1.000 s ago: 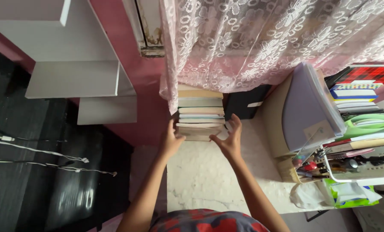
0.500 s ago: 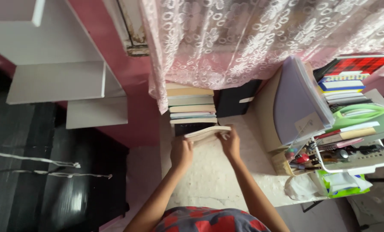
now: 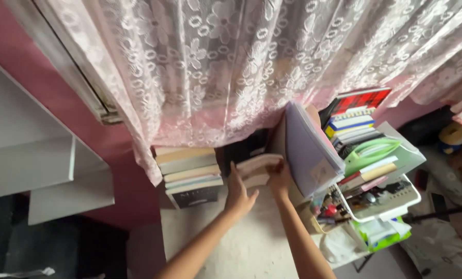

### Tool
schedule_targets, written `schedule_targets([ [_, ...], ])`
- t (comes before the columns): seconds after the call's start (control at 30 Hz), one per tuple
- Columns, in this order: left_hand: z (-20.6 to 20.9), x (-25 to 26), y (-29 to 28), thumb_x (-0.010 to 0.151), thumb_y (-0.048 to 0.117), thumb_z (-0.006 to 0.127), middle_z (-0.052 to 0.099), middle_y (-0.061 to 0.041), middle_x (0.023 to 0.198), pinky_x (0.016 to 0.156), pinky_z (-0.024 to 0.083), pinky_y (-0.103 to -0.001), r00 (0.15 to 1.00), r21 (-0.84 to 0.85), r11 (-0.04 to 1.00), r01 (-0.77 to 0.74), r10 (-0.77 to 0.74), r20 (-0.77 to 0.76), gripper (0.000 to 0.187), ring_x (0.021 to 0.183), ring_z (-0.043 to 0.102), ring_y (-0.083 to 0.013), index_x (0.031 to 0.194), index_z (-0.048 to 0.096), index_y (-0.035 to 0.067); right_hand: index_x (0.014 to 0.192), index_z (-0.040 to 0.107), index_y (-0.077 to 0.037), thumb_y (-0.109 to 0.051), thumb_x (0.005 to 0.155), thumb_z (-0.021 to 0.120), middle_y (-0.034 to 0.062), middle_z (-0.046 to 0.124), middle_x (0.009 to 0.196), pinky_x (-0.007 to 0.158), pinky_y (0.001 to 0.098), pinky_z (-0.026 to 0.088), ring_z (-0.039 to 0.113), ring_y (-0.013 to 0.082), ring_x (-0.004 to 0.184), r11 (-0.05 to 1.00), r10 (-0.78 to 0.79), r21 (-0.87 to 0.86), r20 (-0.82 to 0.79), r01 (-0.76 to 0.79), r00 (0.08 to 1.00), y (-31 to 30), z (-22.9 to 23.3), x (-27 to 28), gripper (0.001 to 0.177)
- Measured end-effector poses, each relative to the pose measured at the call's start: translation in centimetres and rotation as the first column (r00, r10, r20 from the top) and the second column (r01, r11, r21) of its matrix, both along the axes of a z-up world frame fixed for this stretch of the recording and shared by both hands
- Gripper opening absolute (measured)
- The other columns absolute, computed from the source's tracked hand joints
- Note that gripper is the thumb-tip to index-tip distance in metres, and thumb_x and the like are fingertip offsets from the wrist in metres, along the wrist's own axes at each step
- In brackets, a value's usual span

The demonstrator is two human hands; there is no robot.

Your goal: The person organizes a desk by placing folders into a beige file holder, arranging a spray bottle and pen holder, wiping the desk surface with a tissue, adjusting curtains, and stacking books on the desk.

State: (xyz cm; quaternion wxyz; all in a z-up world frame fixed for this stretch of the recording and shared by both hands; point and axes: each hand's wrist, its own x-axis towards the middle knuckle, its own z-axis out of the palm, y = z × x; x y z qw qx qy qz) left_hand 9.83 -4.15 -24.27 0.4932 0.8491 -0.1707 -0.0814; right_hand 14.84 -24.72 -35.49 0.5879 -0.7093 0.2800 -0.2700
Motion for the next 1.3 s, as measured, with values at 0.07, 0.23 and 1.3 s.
schedule_targets([
  [0.07,0.3,1.1,-1.0,0.08,0.02,0.085,0.024,-0.039,0.154,0.126,0.019,-0.05,0.976,0.07,0.995,-0.068,0.052,0.212,0.124,0.144,0.028,-0.049,0.158,-0.005,-0.014,0.107,0.052,-0.008,0.002,0.083,0.083,0.001,0.045,0.088,0.09,0.0356,0.052,0.058,0.02,0.082,0.996,0.022,0.079,0.087,-0.029,0.996,0.0,0.3,1.6,0.041],
  [0.23,-7.9,5.3,-3.6,0.07,0.016,0.09,0.007,-0.041,0.158,0.125,0.008,-0.055,0.971,-0.133,0.972,-0.193,0.208,0.114,0.135,0.148,0.013,-0.0533,0.159,-0.008,-0.012,0.105,0.058,-0.009,-0.012,0.086,0.086,0.0073,0.059,0.086,0.089,0.037,0.05,0.065,0.0223,0.087,0.993,0.043,-0.114,0.014,-0.042,0.999,0.9,0.4,3.5,0.034],
  [1.3,-13.1,-0.1,19.2,0.09,0.027,0.078,0.059,-0.028,0.127,0.09,0.057,-0.049,0.78,-0.071,0.799,-0.597,0.599,0.18,0.071,0.116,0.064,-0.0431,0.144,0.043,-0.003,0.14,0.052,-0.008,-0.018,0.077,0.093,0.0186,0.065,0.127,0.096,0.0664,0.051,0.065,0.0413,0.118,0.906,0.422,-0.008,-0.019,-0.423,0.906,18.8,1.9,-7.1,0.076],
])
